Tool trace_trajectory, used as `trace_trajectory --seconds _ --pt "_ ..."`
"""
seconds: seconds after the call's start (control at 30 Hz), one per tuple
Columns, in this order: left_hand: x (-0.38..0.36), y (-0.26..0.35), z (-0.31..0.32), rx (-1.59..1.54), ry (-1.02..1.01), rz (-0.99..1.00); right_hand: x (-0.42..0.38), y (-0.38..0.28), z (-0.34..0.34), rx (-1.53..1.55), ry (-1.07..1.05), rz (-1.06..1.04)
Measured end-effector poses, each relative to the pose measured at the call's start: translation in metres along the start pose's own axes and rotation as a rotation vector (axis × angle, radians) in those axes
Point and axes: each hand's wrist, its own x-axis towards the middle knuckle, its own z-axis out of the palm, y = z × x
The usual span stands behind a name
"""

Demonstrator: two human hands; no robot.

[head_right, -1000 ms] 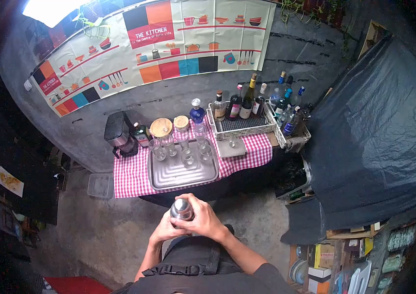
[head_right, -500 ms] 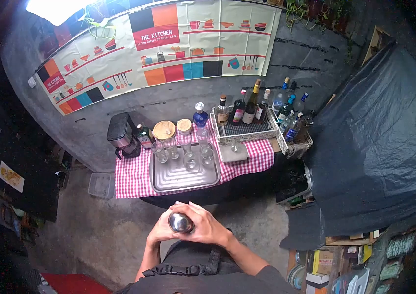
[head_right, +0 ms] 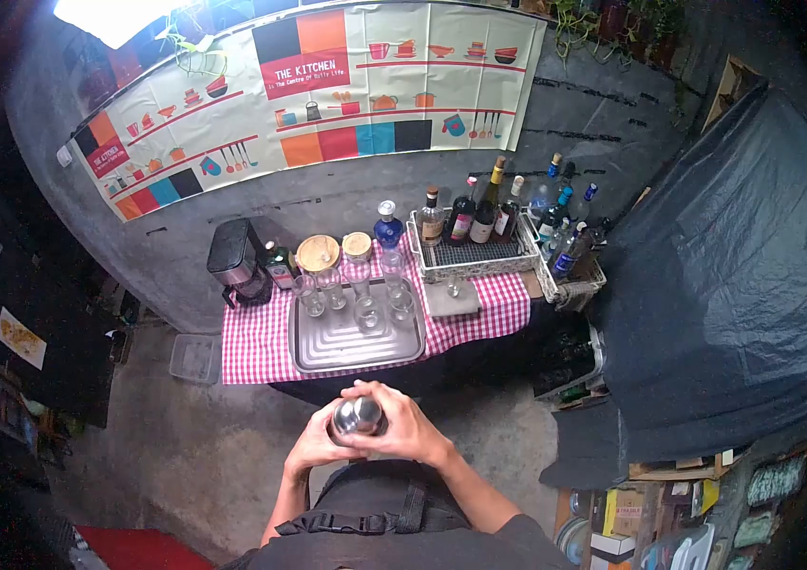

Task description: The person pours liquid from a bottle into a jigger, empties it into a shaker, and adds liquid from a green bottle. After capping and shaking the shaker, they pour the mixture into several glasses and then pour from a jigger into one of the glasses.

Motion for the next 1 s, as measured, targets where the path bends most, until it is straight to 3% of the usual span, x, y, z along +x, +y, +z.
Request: trace_trajectory --seconds 0.1,0.17,0.2,0.3,0.43,0.5,0.53,0.63,0.77,0.83,0.9,1.0 --pt "0.0 -0.001 0.006 -0.075 0.021 -0.048 0.006 -0.01 0.01 0.106 0.044 0.131" --pt "-0.001 0.007 0.005 -0.164 0.03 0.019 0.004 -0.012 0.012 -0.063 0.005 -0.116" --pt "0.0 0.002 -0.003 -0.021 0.009 0.113 0.001 -0.01 0.011 -0.124 -0.022 -0.227" --pt "-0.004 -0.004 -0.015 0.239 0.015 0.14 -0.003 -0.01 -0.001 -0.06 -0.014 -0.135" --pt "-0.004 -0.003 -0.002 0.034 0.021 -0.002 0.004 -0.005 0.006 0.037 0.061 0.037" --pt "-0.004 0.001 -0.001 -0.021 0.02 0.001 0.005 -0.008 0.017 0.061 0.055 -0.024" --pt "-0.005 0.002 -0.003 -0.023 0.015 0.073 0.004 -0.011 0.014 -0.112 -0.003 -0.156" --pt "-0.008 0.009 -0.011 0.066 -0.012 0.151 -0.004 -0.015 0.007 -0.087 -0.039 -0.166" --pt "-0.009 0.008 -0.01 0.175 -0.025 0.037 0.004 0.001 0.009 0.051 0.035 0.025" --pt "-0.008 0.014 0.004 -0.131 0.013 -0.044 0.007 -0.008 0.015 0.007 0.039 -0.03" --pt "-0.007 0.014 0.002 -0.137 0.06 0.043 0.006 -0.016 0.014 -0.039 0.044 -0.087" --pt "-0.008 0.014 -0.011 0.103 -0.049 0.098 -0.003 -0.017 0.005 -0.171 -0.047 -0.195"
